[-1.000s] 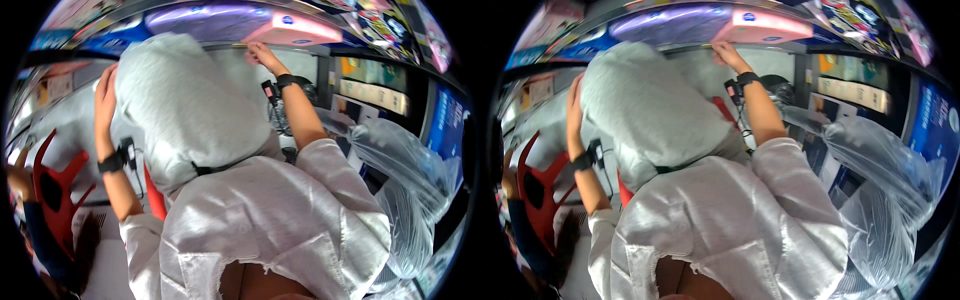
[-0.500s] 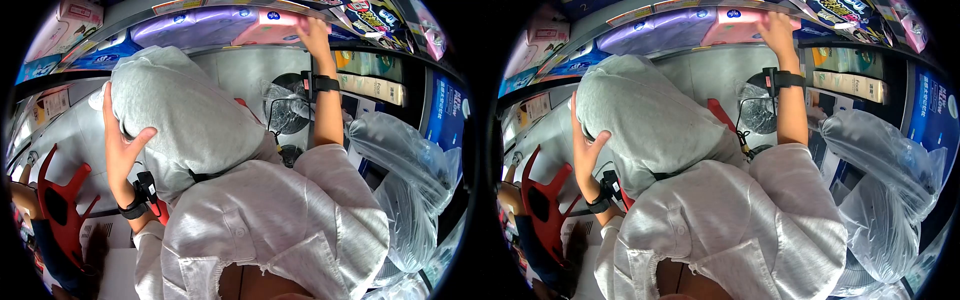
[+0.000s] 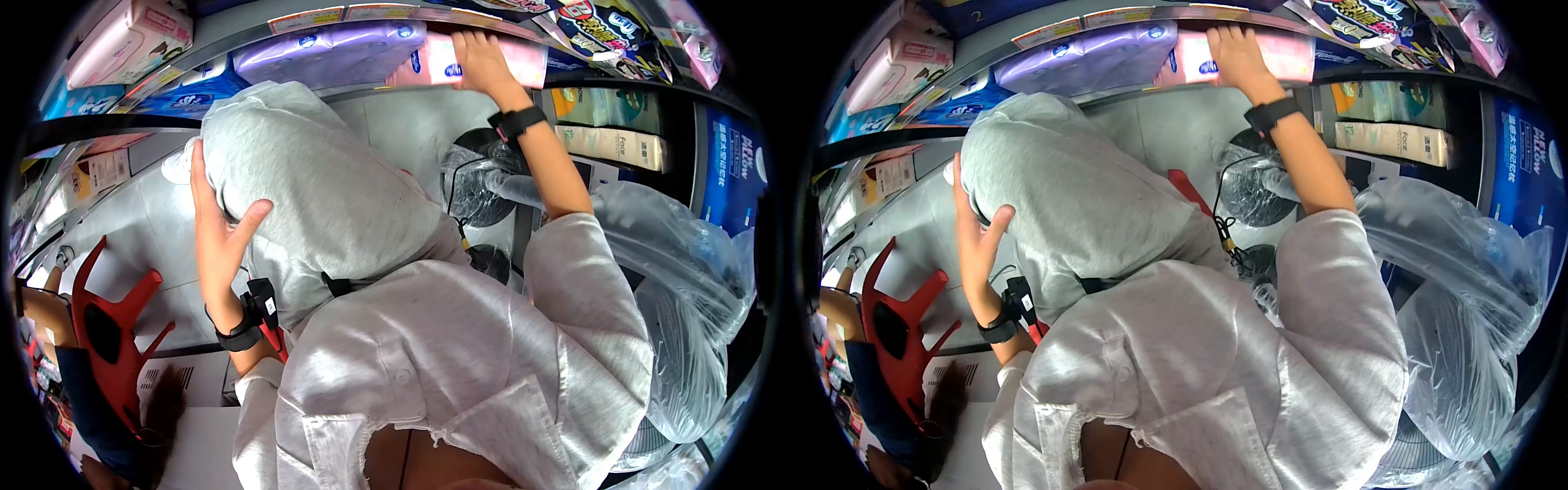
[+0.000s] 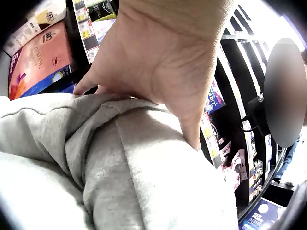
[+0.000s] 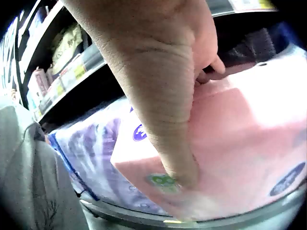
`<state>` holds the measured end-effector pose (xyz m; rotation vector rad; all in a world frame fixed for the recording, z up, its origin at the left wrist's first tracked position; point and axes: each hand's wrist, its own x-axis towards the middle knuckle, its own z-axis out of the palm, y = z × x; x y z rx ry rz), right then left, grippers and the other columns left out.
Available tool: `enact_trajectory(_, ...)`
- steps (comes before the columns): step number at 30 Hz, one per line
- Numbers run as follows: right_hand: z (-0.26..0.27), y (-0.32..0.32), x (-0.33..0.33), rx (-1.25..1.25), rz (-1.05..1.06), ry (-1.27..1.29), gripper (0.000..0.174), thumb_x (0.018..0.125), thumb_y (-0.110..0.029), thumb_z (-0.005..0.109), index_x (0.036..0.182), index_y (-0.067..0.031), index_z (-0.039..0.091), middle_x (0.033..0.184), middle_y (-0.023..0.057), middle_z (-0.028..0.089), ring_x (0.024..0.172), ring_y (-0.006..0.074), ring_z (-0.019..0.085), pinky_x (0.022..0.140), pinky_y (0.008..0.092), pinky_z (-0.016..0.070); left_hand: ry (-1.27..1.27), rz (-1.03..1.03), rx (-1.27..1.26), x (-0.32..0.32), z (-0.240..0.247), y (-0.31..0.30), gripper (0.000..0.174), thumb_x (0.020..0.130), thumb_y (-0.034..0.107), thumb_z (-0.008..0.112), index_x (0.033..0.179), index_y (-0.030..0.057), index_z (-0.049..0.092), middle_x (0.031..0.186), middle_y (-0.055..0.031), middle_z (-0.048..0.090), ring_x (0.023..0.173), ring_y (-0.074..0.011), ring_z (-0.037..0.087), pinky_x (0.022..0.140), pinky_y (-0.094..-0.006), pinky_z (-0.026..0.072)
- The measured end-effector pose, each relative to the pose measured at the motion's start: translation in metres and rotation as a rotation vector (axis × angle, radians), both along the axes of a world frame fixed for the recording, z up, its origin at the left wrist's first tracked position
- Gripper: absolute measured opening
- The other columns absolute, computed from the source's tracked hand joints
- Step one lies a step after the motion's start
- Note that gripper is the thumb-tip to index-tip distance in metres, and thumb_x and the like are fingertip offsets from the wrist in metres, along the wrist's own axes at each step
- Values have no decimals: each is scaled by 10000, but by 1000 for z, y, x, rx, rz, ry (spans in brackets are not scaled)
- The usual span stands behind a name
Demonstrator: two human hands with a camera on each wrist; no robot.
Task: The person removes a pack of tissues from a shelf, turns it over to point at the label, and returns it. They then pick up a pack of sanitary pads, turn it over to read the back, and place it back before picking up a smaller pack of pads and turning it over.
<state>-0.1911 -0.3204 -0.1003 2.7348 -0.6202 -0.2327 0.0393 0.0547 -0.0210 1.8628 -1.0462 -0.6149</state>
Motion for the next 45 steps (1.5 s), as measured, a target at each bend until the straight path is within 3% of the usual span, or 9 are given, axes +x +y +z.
enact_trajectory(9, -6, 49, -39, 107, 37, -268, 888, 493, -273, 753, 1244, -19, 355, 1143, 146, 465, 1070, 301, 443, 936, 427, 314, -91, 19, -24, -4, 3, 11, 866, 712, 260, 711, 1350, -57, 219, 1387, -240, 266, 1300, -333, 249, 1057, -374, 198)
enact_trajectory(11, -8, 48, -38, 140, -13, -294, 944, 490, -229, 784, 1290, -70, 310, 1183, 129, 420, 1152, 294, 386, 952, 502, 307, -143, 32, -46, -6, 6, 18, 858, 716, 267, 709, 1344, -64, 227, 1381, -246, 274, 1300, -340, 250, 1057, -376, 200)
enact_trajectory(21, -13, 4, -6, 85, -114, -109, 991, 478, -352, 803, 1285, -40, 319, 1247, 181, 398, 1131, 352, 395, 898, 504, 350, -160, 43, -27, -10, 10, 45, 964, 652, 215, 754, 1376, -23, 163, 1414, -232, 208, 1325, -347, 193, 1066, -388, 192)
enact_trajectory(30, 5, 11, 8, 62, -296, -19, 996, 546, -385, 790, 1328, -50, 272, 1236, 200, 394, 1083, 394, 427, 861, 488, 410, -131, 141, -90, -5, 1, 44, 986, 596, 374, 769, 1367, 50, 246, 1405, -216, 222, 1297, -380, 231, 1042, -416, 239)
enact_trajectory(37, 20, -11, 8, 155, -98, 150, 1105, 456, -459, 810, 1327, -38, 275, 1306, 255, 332, 1150, 419, 394, 934, 446, 383, -105, 118, -71, 2, 3, 43, 982, 587, 367, 775, 1360, 45, 263, 1404, -212, 232, 1293, -373, 244, 1037, -419, 245)
enact_trajectory(40, 12, -24, 3, 88, 1, 122, 1057, 432, -532, 782, 1253, -14, 365, 1099, 253, 537, 996, 415, 523, 886, 454, 411, -57, 69, -112, 6, -2, 44, 964, 591, 312, 779, 1359, 35, 264, 1405, -204, 244, 1293, -363, 253, 1039, -412, 244)
enact_trajectory(42, 7, -30, -5, -22, 79, 19, 683, 567, -483, 727, 1006, -9, 503, 867, 212, 610, 795, 369, 593, 709, 448, 472, -55, 116, -157, 4, -1, 44, 942, 593, 310, 779, 1350, 38, 288, 1388, -231, 259, 1271, -389, 275, 1030, -413, 253)
enact_trajectory(44, 24, -18, -2, 61, -137, 115, 841, 599, -515, 713, 1177, 22, 421, 971, 264, 570, 891, 410, 547, 792, 467, 429, -39, 88, -182, 0, -4, 43, 935, 592, 287, 780, 1348, 32, 291, 1391, -227, 261, 1274, -382, 275, 1032, -410, 252)
enact_trajectory(45, 15, -26, -16, 31, 80, -103, 768, 613, -409, 744, 1164, 24, 430, 961, 245, 580, 884, 406, 549, 787, 455, 435, -56, 117, -210, 0, -6, 41, 929, 591, 263, 781, 1346, 26, 294, 1394, -223, 262, 1278, -375, 276, 1034, -408, 250)
